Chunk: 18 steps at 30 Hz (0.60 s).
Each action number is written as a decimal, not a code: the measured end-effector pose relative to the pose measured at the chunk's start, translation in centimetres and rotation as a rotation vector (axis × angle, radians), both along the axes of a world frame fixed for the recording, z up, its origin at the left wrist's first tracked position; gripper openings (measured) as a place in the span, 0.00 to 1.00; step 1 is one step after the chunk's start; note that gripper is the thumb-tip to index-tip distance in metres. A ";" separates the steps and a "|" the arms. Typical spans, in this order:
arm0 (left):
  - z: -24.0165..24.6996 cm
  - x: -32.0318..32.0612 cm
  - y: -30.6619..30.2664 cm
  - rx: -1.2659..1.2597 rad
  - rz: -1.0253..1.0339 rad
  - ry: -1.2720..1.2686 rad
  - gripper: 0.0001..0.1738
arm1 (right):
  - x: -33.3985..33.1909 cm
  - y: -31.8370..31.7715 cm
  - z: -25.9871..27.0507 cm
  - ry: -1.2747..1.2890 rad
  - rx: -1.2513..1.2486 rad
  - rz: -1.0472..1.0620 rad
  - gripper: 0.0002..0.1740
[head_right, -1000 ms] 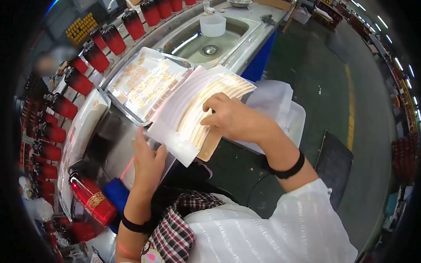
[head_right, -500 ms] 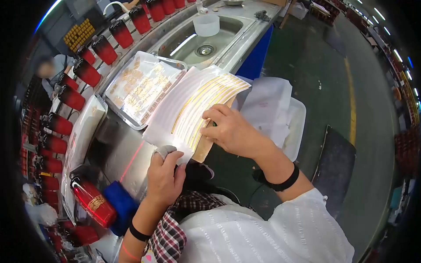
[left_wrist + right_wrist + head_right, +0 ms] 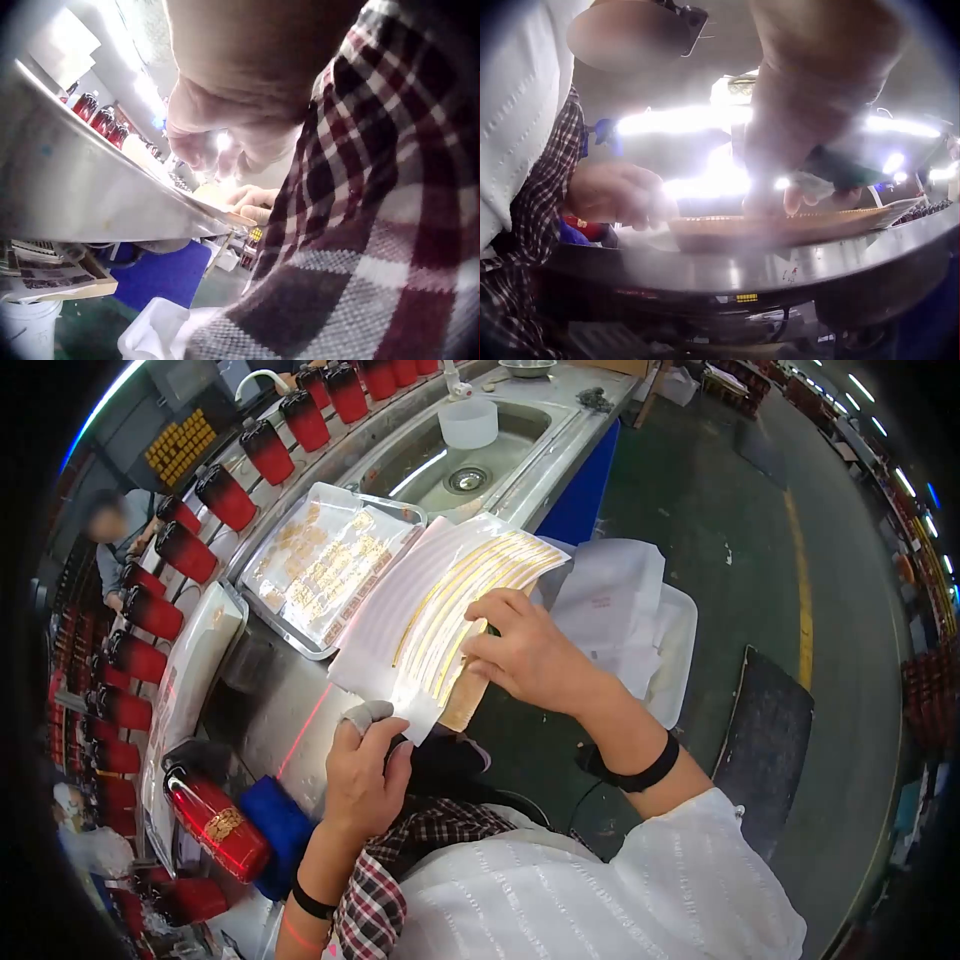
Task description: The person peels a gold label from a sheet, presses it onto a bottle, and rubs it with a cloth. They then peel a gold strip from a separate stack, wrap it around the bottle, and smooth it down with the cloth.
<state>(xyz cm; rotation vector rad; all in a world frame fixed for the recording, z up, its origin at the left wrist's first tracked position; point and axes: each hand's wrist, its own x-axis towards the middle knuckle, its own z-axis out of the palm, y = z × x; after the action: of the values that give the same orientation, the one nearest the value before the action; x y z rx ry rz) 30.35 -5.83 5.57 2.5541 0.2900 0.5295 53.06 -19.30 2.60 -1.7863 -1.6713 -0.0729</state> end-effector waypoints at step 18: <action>3.7 -5.3 2.3 0.101 0.012 0.003 0.19 | -1.4 0.7 0.4 0.048 0.036 -0.006 0.07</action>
<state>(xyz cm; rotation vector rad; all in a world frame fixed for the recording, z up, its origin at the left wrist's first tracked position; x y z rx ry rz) 25.06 -3.48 9.31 2.6520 0.2866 0.5583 51.67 -18.60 3.00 -1.7530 -1.6214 -0.0619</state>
